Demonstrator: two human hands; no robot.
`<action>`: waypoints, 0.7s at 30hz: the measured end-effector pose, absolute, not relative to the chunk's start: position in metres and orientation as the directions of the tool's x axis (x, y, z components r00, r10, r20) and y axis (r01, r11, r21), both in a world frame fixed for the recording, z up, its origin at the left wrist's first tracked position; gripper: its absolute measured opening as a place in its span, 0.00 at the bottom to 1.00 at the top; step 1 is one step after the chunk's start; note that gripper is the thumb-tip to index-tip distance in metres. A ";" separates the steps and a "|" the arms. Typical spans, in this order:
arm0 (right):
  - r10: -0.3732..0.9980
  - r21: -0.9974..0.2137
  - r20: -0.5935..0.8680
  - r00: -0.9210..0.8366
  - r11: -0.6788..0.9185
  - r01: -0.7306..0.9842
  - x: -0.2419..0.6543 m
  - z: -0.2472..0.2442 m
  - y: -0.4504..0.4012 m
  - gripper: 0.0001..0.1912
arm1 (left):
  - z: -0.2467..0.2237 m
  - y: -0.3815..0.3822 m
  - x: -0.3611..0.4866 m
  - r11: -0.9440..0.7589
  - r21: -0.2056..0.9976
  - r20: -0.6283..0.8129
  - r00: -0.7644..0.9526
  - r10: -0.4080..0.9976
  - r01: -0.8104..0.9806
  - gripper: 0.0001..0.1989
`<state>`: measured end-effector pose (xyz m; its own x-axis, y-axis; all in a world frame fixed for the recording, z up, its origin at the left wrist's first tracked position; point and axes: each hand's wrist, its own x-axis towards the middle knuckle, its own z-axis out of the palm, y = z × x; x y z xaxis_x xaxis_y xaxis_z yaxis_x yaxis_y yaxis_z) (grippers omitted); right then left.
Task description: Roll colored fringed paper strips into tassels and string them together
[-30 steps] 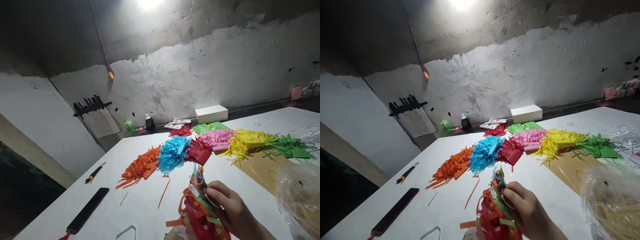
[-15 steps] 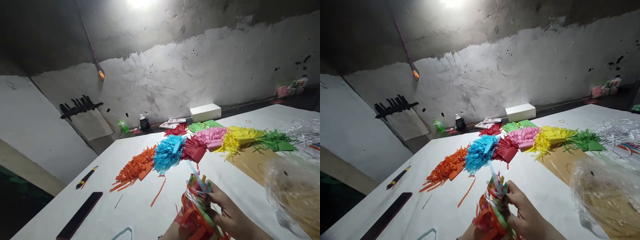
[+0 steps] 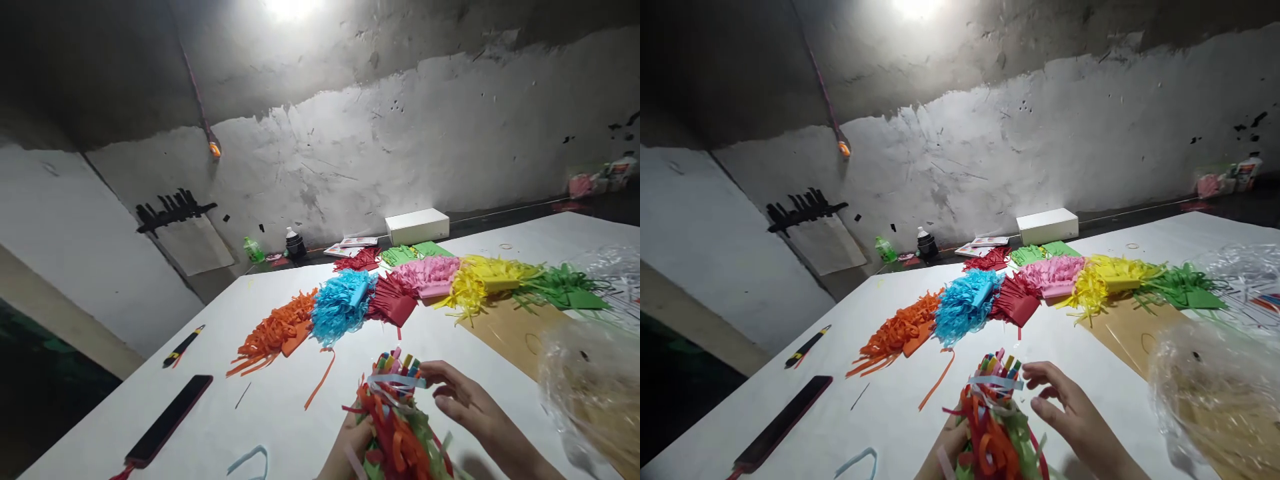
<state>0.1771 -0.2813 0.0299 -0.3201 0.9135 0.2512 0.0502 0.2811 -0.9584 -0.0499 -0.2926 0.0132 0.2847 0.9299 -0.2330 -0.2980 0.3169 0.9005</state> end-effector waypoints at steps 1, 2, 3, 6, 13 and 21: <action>0.943 -0.973 0.217 -0.254 0.231 0.026 0.173 0.024 -0.281 0.27 | 0.011 -0.293 -0.047 0.292 0.912 -0.218 0.262 0.940 -0.287 0.25; 0.961 -0.982 0.177 -0.211 0.186 0.021 0.167 0.018 -0.281 0.30 | 0.009 -0.294 -0.044 0.258 0.930 -0.191 0.258 0.947 -0.261 0.24; 0.971 -0.989 0.143 -0.190 0.149 0.022 0.161 0.013 -0.281 0.31 | 0.008 -0.295 -0.044 0.217 0.950 -0.146 0.295 0.944 -0.225 0.24; 0.985 -0.999 0.052 -0.162 0.053 0.003 0.145 0.004 -0.282 0.26 | 0.004 -0.296 -0.055 0.154 0.969 -0.045 0.475 0.879 -0.194 0.34; 0.978 -0.997 0.000 -0.210 -0.016 -0.071 0.128 0.000 -0.278 0.29 | -0.004 -0.290 -0.075 0.031 0.994 -0.019 0.117 0.993 -0.103 0.50; 0.891 -0.877 0.419 0.172 0.348 0.332 0.202 -0.025 -0.306 0.25 | 0.030 -0.245 -0.106 0.145 0.924 -0.158 0.007 0.987 0.355 0.42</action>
